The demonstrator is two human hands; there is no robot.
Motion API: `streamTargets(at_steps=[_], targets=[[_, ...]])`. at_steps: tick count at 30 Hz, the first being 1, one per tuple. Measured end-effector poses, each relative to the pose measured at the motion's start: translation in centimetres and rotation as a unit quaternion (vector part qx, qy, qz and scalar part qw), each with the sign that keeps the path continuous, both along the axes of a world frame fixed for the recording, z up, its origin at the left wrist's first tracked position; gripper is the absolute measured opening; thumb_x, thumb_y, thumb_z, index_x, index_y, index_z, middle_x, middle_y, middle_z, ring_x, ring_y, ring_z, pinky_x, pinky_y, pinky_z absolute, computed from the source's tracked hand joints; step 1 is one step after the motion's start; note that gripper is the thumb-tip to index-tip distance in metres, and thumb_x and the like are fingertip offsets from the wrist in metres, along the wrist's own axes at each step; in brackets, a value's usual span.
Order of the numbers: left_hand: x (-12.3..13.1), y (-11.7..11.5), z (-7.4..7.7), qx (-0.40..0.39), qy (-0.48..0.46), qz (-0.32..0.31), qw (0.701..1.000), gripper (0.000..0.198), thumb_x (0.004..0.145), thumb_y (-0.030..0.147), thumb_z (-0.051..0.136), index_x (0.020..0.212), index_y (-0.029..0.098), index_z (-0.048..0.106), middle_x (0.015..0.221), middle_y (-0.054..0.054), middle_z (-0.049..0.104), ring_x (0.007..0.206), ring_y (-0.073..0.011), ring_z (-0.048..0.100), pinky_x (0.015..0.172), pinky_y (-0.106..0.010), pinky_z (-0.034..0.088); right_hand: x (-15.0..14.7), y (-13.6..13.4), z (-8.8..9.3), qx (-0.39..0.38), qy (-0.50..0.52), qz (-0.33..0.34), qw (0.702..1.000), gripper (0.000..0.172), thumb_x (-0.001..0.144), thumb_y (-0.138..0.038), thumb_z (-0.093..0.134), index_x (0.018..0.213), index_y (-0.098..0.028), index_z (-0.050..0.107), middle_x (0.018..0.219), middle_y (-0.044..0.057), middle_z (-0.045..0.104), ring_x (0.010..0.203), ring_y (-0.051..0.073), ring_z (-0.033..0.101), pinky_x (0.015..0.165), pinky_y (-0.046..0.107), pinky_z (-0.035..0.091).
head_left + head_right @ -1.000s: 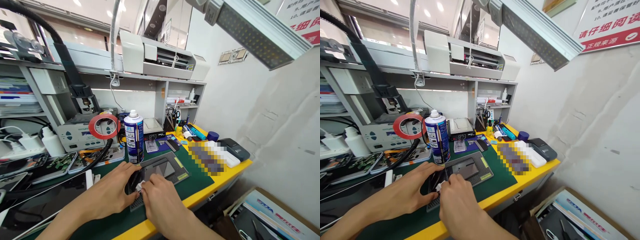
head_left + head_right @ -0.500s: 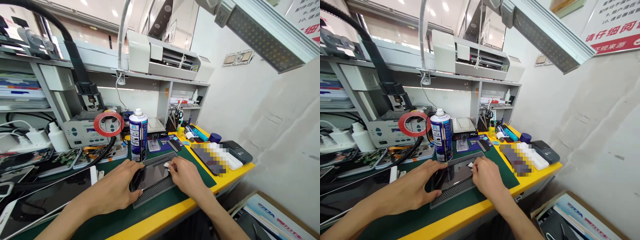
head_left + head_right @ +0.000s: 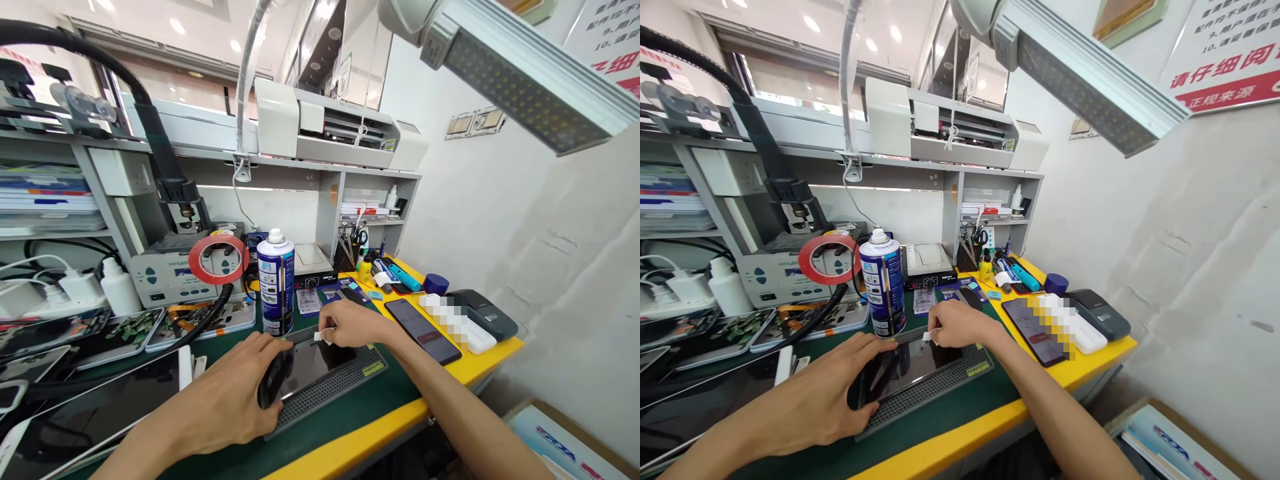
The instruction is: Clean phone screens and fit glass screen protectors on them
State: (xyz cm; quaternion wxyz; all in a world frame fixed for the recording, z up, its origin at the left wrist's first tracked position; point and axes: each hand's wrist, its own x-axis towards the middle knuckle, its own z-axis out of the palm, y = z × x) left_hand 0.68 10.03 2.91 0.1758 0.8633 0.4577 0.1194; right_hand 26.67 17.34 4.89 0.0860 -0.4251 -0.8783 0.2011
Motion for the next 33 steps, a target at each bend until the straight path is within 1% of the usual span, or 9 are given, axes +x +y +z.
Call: streamTargets(at_steps=[2,5,10,16,21,27,30,33], targets=[[0.1,0.0,-0.1,-0.003,0.006,0.007,1.000,0.064,0.079,0.036,0.061,0.141,0.030,0.048,0.128,-0.006,0.058,0.117,-0.0284,0.057,0.098,-0.036,0.048,0.1,1.3,0.2,-0.040,-0.001,0.035,0.999,0.006,0.082,-0.020,0.065,0.080,-0.017,0.069,0.080,0.002,0.072,0.068,0.015,0.062,0.054,0.023,0.040],[0.2,-0.1,-0.1,-0.010,0.017,0.014,1.000,0.067,0.078,0.034,0.062,0.143,0.032,0.045,0.129,-0.005,0.056,0.120,-0.0283,0.056,0.099,-0.036,0.048,0.6,2.3,-0.2,-0.074,0.013,0.058,0.995,0.008,0.082,-0.023,0.065,0.084,-0.017,0.070,0.083,0.003,0.072,0.068,0.015,0.063,0.053,0.022,0.042],[0.5,-0.1,-0.1,-0.011,0.029,0.017,0.999,0.070,0.077,0.029,0.060,0.144,0.033,0.042,0.128,-0.004,0.055,0.120,-0.0264,0.056,0.101,-0.035,0.047,1.6,2.2,-1.1,-0.095,0.051,0.076,0.991,0.008,0.084,-0.023,0.062,0.085,-0.017,0.068,0.085,0.004,0.072,0.068,0.014,0.062,0.055,0.023,0.044],[0.9,-0.1,0.4,-0.013,0.043,0.018,0.999,0.073,0.074,0.027,0.062,0.144,0.033,0.041,0.131,-0.004,0.054,0.123,-0.0274,0.053,0.102,-0.036,0.047,2.1,1.8,-1.0,-0.090,0.047,0.070,0.992,0.006,0.083,-0.022,0.063,0.084,-0.018,0.067,0.083,0.003,0.071,0.068,0.015,0.061,0.053,0.023,0.040],[1.0,-0.2,1.0,-0.027,0.045,0.026,0.998,0.075,0.075,0.031,0.063,0.146,0.032,0.040,0.134,-0.006,0.054,0.120,-0.0282,0.057,0.100,-0.036,0.048,1.9,1.5,-1.2,-0.069,0.056,0.068,0.994,0.008,0.085,-0.023,0.061,0.084,-0.018,0.067,0.083,0.003,0.070,0.067,0.014,0.059,0.055,0.024,0.039],[1.0,-0.4,1.6,-0.042,0.041,0.036,0.998,0.076,0.075,0.034,0.065,0.147,0.029,0.041,0.135,-0.008,0.056,0.120,-0.0307,0.059,0.101,-0.038,0.049,0.8,0.7,-1.5,-0.039,0.086,0.060,0.994,0.005,0.084,-0.019,0.062,0.083,-0.018,0.067,0.085,0.004,0.071,0.071,0.015,0.060,0.057,0.024,0.037],[0.9,-0.6,1.6,-0.037,0.035,0.034,0.998,0.075,0.075,0.034,0.065,0.147,0.029,0.042,0.136,-0.008,0.056,0.122,-0.0319,0.059,0.102,-0.038,0.048,0.1,0.2,-1.7,-0.023,0.103,0.057,0.993,0.008,0.086,-0.020,0.061,0.082,-0.018,0.067,0.086,0.004,0.072,0.073,0.016,0.061,0.058,0.025,0.038],[0.8,-0.6,1.5,-0.037,0.029,0.031,0.998,0.073,0.077,0.034,0.064,0.147,0.030,0.041,0.137,-0.008,0.056,0.123,-0.0319,0.058,0.101,-0.038,0.049,-1.0,-0.3,-2.3,0.009,0.115,0.060,0.992,0.012,0.089,-0.022,0.059,0.083,-0.018,0.069,0.090,0.006,0.073,0.079,0.018,0.064,0.064,0.026,0.041]])
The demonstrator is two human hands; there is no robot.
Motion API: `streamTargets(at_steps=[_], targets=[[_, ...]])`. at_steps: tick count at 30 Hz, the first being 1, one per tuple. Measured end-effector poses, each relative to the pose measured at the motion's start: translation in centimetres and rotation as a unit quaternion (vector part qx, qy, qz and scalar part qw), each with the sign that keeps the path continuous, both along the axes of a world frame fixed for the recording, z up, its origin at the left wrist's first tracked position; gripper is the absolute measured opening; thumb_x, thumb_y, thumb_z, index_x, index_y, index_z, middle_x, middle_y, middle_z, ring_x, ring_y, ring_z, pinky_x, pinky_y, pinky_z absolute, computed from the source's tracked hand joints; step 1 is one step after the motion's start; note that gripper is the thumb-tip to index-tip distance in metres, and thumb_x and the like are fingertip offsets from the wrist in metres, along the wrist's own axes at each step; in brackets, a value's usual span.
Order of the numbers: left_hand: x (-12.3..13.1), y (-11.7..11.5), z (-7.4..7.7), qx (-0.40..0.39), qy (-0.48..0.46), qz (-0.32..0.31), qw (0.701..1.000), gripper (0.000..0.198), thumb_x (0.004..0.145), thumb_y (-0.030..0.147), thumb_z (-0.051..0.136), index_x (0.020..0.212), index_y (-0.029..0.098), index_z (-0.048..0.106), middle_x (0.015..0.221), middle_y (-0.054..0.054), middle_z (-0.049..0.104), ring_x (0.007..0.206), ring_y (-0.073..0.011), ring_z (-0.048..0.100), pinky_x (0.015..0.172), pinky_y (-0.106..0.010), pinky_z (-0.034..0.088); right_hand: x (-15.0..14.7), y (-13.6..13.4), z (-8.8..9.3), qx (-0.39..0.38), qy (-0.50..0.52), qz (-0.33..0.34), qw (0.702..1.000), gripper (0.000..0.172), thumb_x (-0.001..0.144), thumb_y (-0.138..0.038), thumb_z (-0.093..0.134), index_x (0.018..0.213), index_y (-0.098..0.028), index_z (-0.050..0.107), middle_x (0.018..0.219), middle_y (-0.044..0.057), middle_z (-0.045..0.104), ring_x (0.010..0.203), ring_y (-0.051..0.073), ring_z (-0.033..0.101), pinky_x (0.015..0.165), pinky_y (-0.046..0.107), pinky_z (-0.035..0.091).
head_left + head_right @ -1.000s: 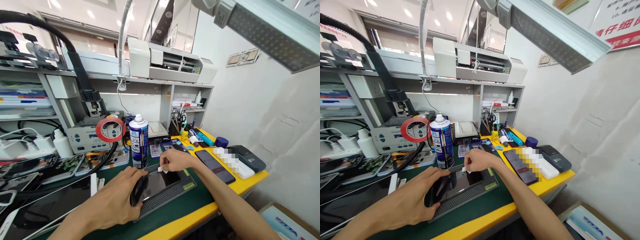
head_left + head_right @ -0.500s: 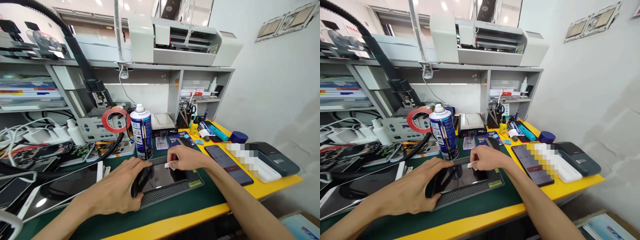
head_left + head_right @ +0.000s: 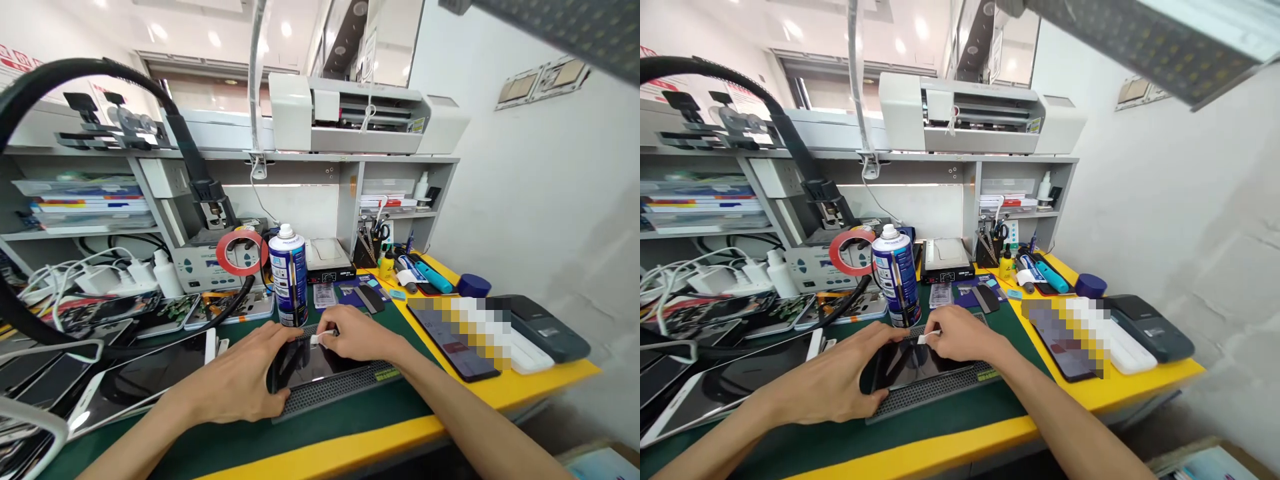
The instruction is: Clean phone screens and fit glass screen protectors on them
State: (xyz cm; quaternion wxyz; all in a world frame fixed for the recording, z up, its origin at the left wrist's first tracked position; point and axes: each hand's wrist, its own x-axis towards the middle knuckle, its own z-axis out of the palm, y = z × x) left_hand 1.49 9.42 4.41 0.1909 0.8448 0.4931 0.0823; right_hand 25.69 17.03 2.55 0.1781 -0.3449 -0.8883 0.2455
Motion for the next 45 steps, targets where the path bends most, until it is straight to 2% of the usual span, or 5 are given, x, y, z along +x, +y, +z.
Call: streamTargets(at_steps=[5,9,24,34,45], targets=[[0.0,0.0,-0.3,0.004,-0.001,0.000,1.000,0.082,0.076,0.036,0.066,0.151,0.030,0.033,0.149,-0.009,0.044,0.134,-0.0330,0.049,0.103,-0.039,0.048,-2.5,-1.0,-1.2,0.122,0.002,0.012,0.992,0.017,0.093,-0.019,0.057,0.089,-0.017,0.073,0.094,0.007,0.074,0.092,0.021,0.063,0.084,0.031,0.041],[0.0,-0.1,-0.6,0.017,-0.018,-0.007,1.000,0.083,0.076,0.034,0.066,0.151,0.030,0.029,0.152,-0.009,0.041,0.139,-0.0329,0.043,0.108,-0.041,0.046,-3.6,-1.6,-1.7,0.203,-0.036,0.027,0.978,0.020,0.096,-0.019,0.055,0.090,-0.017,0.074,0.093,0.006,0.073,0.088,0.020,0.061,0.083,0.033,0.039],[-0.6,-0.3,-0.2,0.024,-0.015,-0.030,0.999,0.108,0.070,0.034,0.067,0.160,0.018,0.009,0.160,-0.017,0.033,0.147,-0.0366,0.033,0.116,-0.046,0.039,-7.5,-2.9,-2.7,0.236,-0.073,0.040,0.968,0.026,0.091,-0.011,0.051,0.104,-0.008,0.074,0.105,0.017,0.073,0.102,0.030,0.063,0.096,0.043,0.044],[-0.9,-0.1,0.4,0.021,0.003,-0.063,0.998,0.099,0.074,0.036,0.062,0.159,0.015,0.015,0.135,-0.017,0.057,0.127,-0.0379,0.053,0.104,-0.048,0.047,-6.5,-3.9,-0.7,0.093,-0.024,0.099,0.990,0.020,0.091,-0.012,0.057,0.080,-0.018,0.074,0.099,0.006,0.075,0.099,0.022,0.065,0.091,0.031,0.044],[-0.9,-0.1,0.4,-0.017,0.006,-0.053,0.998,0.091,0.079,0.041,0.063,0.157,0.014,0.024,0.152,-0.016,0.047,0.139,-0.0374,0.044,0.114,-0.048,0.039,-4.9,-4.2,0.2,0.054,-0.034,0.163,0.985,0.017,0.092,-0.015,0.061,0.085,-0.023,0.074,0.097,0.002,0.071,0.100,0.018,0.060,0.095,0.030,0.039]])
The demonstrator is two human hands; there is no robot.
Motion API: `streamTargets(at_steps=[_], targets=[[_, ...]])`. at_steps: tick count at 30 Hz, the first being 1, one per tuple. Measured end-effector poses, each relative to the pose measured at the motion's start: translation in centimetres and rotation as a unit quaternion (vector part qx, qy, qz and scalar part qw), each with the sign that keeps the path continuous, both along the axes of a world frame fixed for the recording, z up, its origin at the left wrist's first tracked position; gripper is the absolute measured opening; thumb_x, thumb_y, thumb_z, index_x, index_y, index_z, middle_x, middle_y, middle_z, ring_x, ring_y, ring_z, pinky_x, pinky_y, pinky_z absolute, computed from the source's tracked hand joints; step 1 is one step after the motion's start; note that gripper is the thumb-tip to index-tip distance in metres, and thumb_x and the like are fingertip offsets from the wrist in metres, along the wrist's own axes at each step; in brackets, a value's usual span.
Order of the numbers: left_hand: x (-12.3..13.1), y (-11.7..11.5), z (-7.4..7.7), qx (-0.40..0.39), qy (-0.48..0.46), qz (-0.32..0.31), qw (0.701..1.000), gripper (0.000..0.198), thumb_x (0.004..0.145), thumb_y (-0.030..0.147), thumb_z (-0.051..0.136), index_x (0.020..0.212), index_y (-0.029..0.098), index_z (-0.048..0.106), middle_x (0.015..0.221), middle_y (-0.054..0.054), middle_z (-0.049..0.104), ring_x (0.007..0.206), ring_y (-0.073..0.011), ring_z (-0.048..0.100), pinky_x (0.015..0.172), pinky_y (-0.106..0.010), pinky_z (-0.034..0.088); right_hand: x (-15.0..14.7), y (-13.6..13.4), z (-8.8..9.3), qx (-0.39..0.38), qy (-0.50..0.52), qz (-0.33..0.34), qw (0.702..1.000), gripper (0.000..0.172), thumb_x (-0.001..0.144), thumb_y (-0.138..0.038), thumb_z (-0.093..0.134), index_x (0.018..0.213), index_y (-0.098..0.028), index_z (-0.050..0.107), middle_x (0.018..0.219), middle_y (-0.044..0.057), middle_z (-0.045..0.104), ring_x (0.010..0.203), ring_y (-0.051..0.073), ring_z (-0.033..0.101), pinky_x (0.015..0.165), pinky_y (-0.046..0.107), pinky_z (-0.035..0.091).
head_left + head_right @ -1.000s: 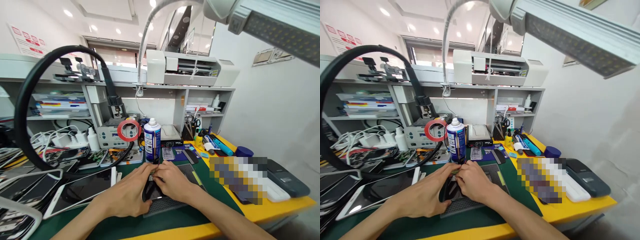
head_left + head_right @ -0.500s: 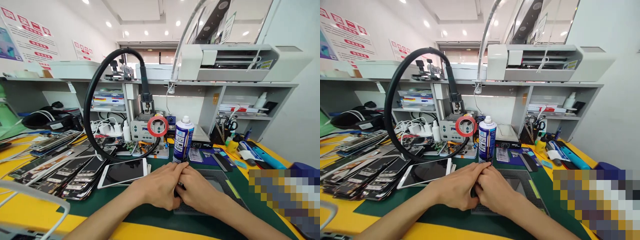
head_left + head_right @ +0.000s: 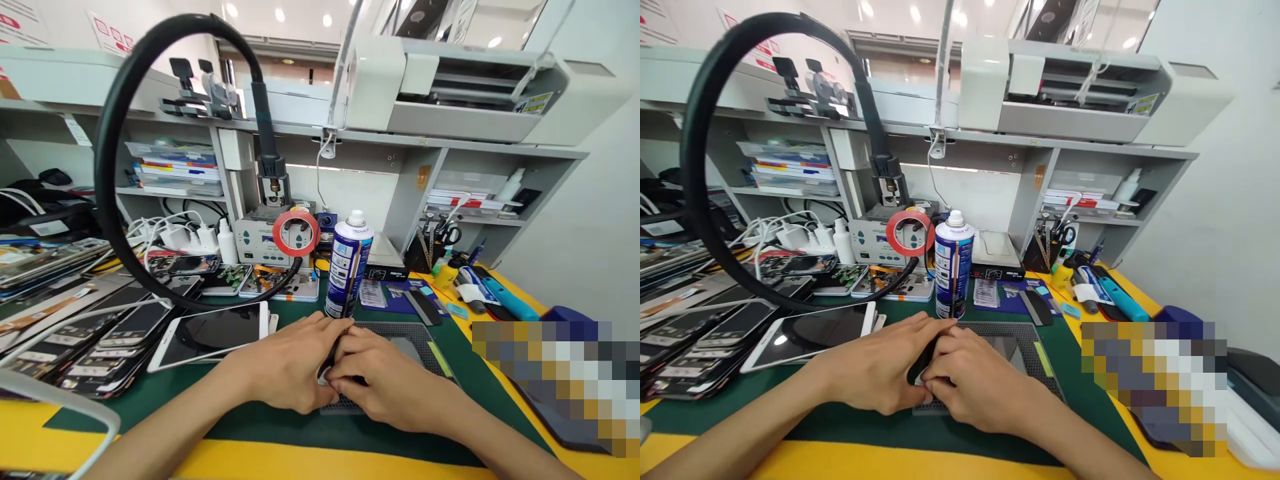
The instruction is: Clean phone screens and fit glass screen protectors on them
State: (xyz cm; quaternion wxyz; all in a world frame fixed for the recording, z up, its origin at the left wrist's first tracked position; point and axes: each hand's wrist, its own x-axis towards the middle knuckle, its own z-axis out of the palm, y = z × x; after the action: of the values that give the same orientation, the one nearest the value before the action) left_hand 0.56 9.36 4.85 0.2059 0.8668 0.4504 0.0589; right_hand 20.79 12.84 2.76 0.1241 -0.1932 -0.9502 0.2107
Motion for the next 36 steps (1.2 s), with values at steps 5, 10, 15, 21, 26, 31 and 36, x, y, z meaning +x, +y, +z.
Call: streamTargets(at_steps=[5,10,15,21,26,31,36], targets=[[0.2,0.0,-0.2,0.002,-0.010,0.022,1.000,0.085,0.077,0.038,0.066,0.154,0.018,0.033,0.155,-0.013,0.045,0.144,-0.0374,0.038,0.119,-0.052,0.032,0.3,0.1,0.3,0.007,-0.014,-0.002,1.000,0.017,0.092,-0.016,0.060,0.082,-0.022,0.073,0.092,0.003,0.071,0.097,0.018,0.061,0.093,0.030,0.040],[0.2,0.2,-0.7,-0.016,-0.012,0.046,0.999,0.083,0.081,0.043,0.066,0.155,0.023,0.032,0.157,-0.011,0.043,0.146,-0.0359,0.035,0.118,-0.052,0.034,1.0,0.4,1.2,-0.002,-0.043,-0.015,0.999,0.013,0.085,-0.015,0.061,0.076,-0.020,0.067,0.090,0.003,0.072,0.094,0.019,0.062,0.087,0.027,0.043],[-0.4,0.3,-1.8,-0.018,-0.017,0.066,0.998,0.080,0.086,0.047,0.063,0.156,0.030,0.029,0.159,-0.007,0.040,0.148,-0.0365,0.031,0.116,-0.050,0.038,2.3,1.1,2.0,-0.014,-0.072,-0.026,0.997,0.010,0.079,-0.011,0.062,0.076,-0.020,0.067,0.090,0.004,0.072,0.091,0.020,0.063,0.079,0.027,0.044],[-0.5,0.1,-2.1,-0.003,-0.021,0.078,0.997,0.078,0.087,0.049,0.060,0.156,0.033,0.029,0.153,-0.006,0.048,0.138,-0.0340,0.048,0.106,-0.043,0.048,5.2,3.0,3.5,-0.090,-0.151,-0.055,0.983,0.012,0.074,-0.008,0.064,0.077,-0.020,0.069,0.088,0.002,0.072,0.076,0.016,0.063,0.059,0.021,0.041],[-0.1,0.1,-1.8,-0.016,0.009,0.088,0.996,0.076,0.088,0.051,0.058,0.156,0.035,0.028,0.156,-0.004,0.044,0.139,-0.0338,0.046,0.106,-0.044,0.049,7.4,3.9,4.4,-0.112,-0.192,-0.091,0.971,0.016,0.072,-0.004,0.063,0.072,-0.019,0.069,0.079,0.001,0.072,0.068,0.014,0.062,0.054,0.020,0.039],[0.2,-0.1,-1.5,-0.036,0.023,0.113,0.993,0.080,0.087,0.052,0.060,0.157,0.037,0.026,0.160,-0.003,0.039,0.141,-0.0366,0.043,0.108,-0.048,0.048,9.0,3.6,4.3,-0.105,-0.182,-0.127,0.969,0.015,0.072,-0.005,0.065,0.073,-0.019,0.070,0.080,0.002,0.072,0.074,0.018,0.065,0.056,0.023,0.040],[-0.1,0.0,-2.0,-0.035,0.013,0.110,0.993,0.078,0.088,0.052,0.061,0.157,0.040,0.026,0.158,-0.003,0.041,0.137,-0.0363,0.049,0.102,-0.046,0.053,10.7,3.6,3.8,-0.115,-0.178,-0.168,0.963,0.010,0.076,-0.012,0.069,0.079,-0.022,0.071,0.082,0.002,0.072,0.078,0.019,0.066,0.061,0.024,0.041]])
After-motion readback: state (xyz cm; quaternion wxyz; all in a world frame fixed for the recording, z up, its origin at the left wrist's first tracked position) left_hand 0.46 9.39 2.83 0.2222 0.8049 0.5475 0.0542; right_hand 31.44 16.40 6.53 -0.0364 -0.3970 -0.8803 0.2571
